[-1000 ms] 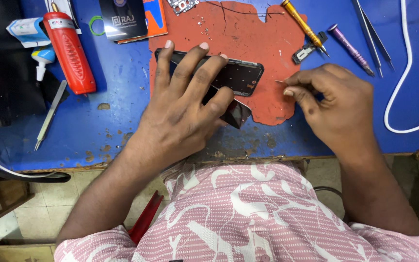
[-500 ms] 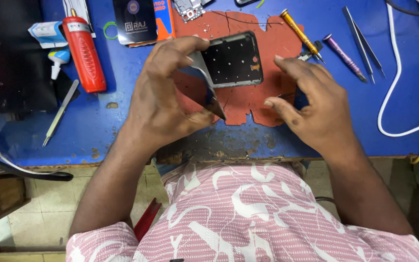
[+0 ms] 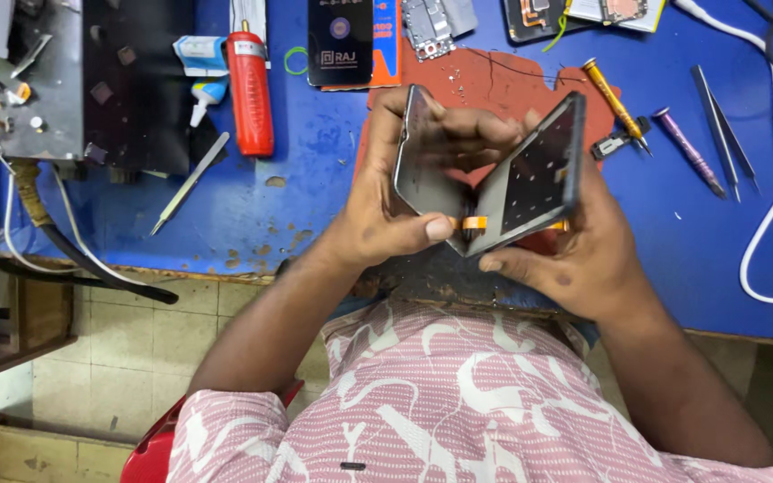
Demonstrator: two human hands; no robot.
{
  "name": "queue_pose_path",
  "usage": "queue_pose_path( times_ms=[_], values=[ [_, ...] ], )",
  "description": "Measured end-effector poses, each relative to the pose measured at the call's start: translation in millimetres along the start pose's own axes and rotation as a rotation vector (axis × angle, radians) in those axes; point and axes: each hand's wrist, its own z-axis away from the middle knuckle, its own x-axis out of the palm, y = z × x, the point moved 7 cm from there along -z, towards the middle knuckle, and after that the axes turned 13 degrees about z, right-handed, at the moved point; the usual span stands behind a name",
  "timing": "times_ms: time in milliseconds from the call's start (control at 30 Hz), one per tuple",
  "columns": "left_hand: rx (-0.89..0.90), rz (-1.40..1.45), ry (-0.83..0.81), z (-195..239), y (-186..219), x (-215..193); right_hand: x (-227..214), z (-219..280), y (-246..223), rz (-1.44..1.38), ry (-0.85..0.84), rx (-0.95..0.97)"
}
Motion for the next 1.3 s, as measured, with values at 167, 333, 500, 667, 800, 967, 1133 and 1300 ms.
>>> queue_pose_path(
  times_ms=[167,333,500,667,800,967,1133,1300],
  values=[
    [-0.014,0.222,0.005,7,-5,-2,8,3,-19,0.075,0.006,-0.040],
    [-0.032,0.368,0.007,10,-7,-3,7,10,-20,0.215,0.065,-0.050],
    [-0.012,0.329,0.064,14,-2,-5,3,19,-8,-0.055,0.143,-0.038],
    [0.087,0.223,0.129,16,10,-8,-17,21,0,-0.061,0.223,-0.121],
    [0.141,0.190,0.164,17,14,-10,-28,21,8,-0.150,0.265,-0.154],
    [0.190,0.165,0.178,17,13,-10,-32,24,16,-0.334,0.304,-0.118],
    [0.204,0.151,0.208,18,13,-8,-33,27,20,-0.355,0.328,-0.125],
    [0.214,0.176,0.194,19,11,-6,-33,28,24,-0.335,0.331,-0.155]
  ],
)
